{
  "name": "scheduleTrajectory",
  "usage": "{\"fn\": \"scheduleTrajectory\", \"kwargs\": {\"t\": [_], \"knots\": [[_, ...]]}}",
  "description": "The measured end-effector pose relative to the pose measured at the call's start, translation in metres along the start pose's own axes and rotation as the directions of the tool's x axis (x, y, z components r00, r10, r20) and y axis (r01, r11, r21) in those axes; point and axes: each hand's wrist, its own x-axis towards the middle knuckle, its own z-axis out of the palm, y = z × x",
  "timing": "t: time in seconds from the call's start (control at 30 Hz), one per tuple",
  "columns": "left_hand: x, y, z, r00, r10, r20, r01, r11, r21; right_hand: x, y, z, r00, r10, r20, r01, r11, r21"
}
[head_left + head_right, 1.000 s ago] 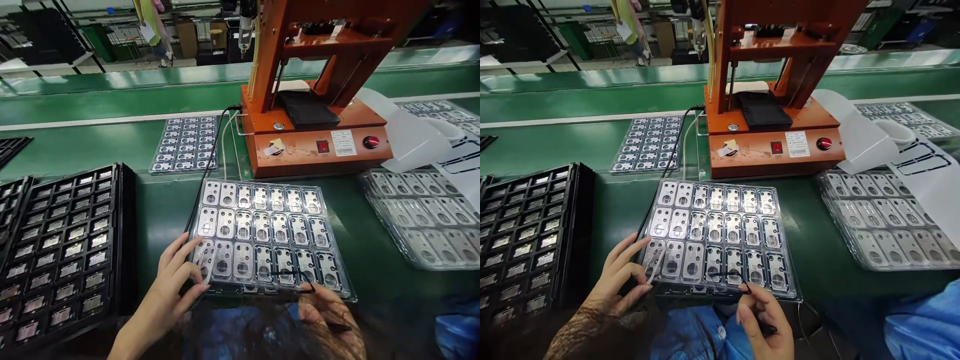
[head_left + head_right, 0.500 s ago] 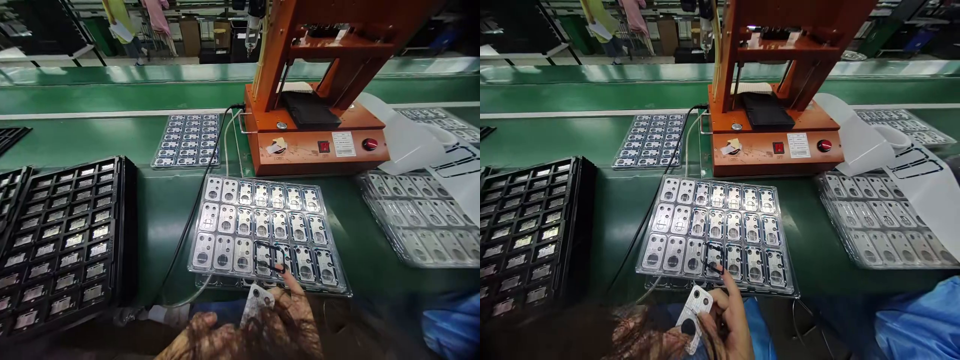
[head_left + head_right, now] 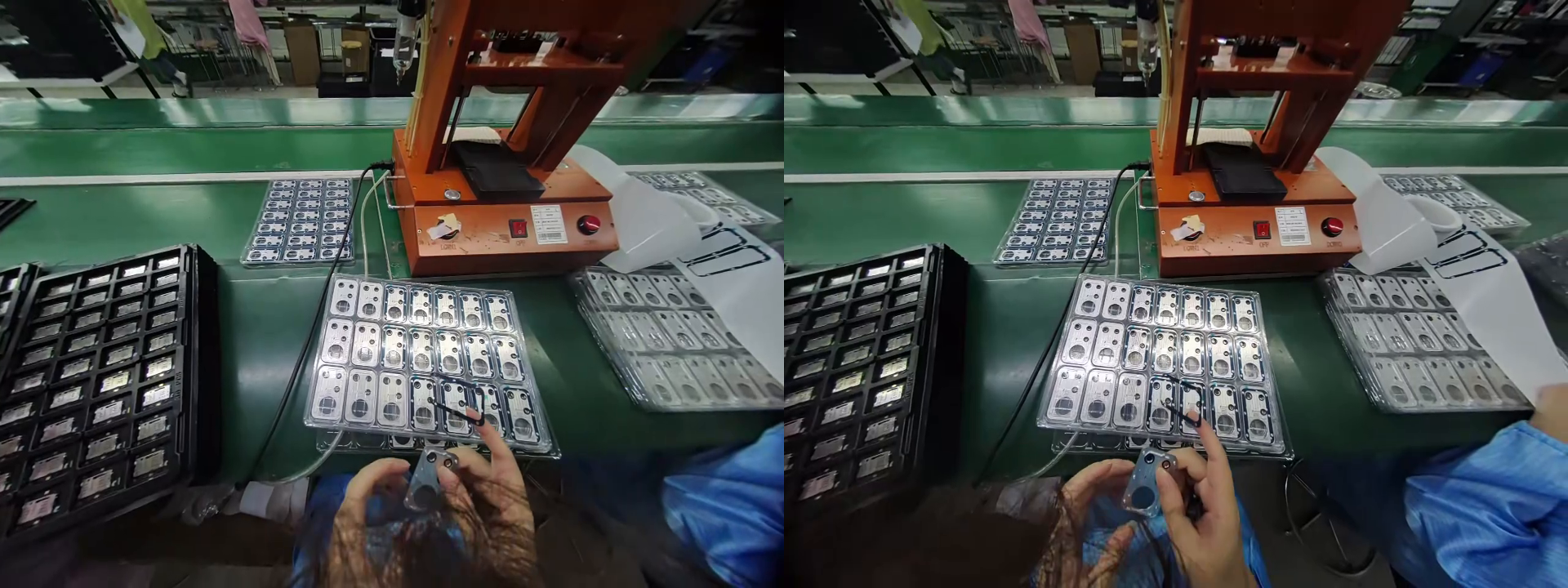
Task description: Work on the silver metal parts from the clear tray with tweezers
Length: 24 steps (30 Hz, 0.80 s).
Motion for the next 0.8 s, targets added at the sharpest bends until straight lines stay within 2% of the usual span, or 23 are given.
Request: {"fn": "scheduleTrajectory", "kwargs": {"t": [0.07, 0.13, 0.2, 0.3, 0.5, 0.7, 0.8], "knots": [[0.002, 0.009, -0.003, 0.996, 0.076, -0.054, -0.06, 0.964, 0.26, 0.001, -0.003, 0.003, 1.0, 0.02, -0.015, -0.02, 1.0, -0.001], [0.006, 0.017, -0.002, 0.965, 0.241, -0.1, -0.153, 0.834, 0.53, 0.002, -0.006, 0.008, 0.998, 0.007, -0.063, -0.007, 1.0, -0.003], [0.012, 0.022, 0.001, 0.928, 0.358, -0.099, -0.212, 0.73, 0.649, 0.002, -0.009, 0.013, 0.994, -0.013, -0.11, 0.015, 1.0, 0.015], [0.026, 0.025, 0.005, 0.918, 0.392, -0.053, -0.263, 0.705, 0.659, 0.003, -0.01, 0.016, 0.987, -0.037, -0.155, 0.044, 0.998, 0.042], [0.055, 0.029, 0.0, 0.881, 0.471, 0.034, -0.38, 0.665, 0.643, 0.007, 0.0, 0.01, 0.971, -0.034, -0.238, 0.043, 0.999, 0.033], [0.067, 0.036, 0.015, 0.868, 0.484, -0.108, -0.315, 0.707, 0.634, 0.001, 0.011, 0.013, 0.971, -0.01, -0.237, 0.021, 0.999, 0.043], [0.077, 0.031, 0.013, 0.871, 0.482, -0.099, -0.329, 0.72, 0.611, 0.008, 0.004, 0.002, 0.976, -0.026, -0.217, 0.032, 0.999, 0.025]]}}
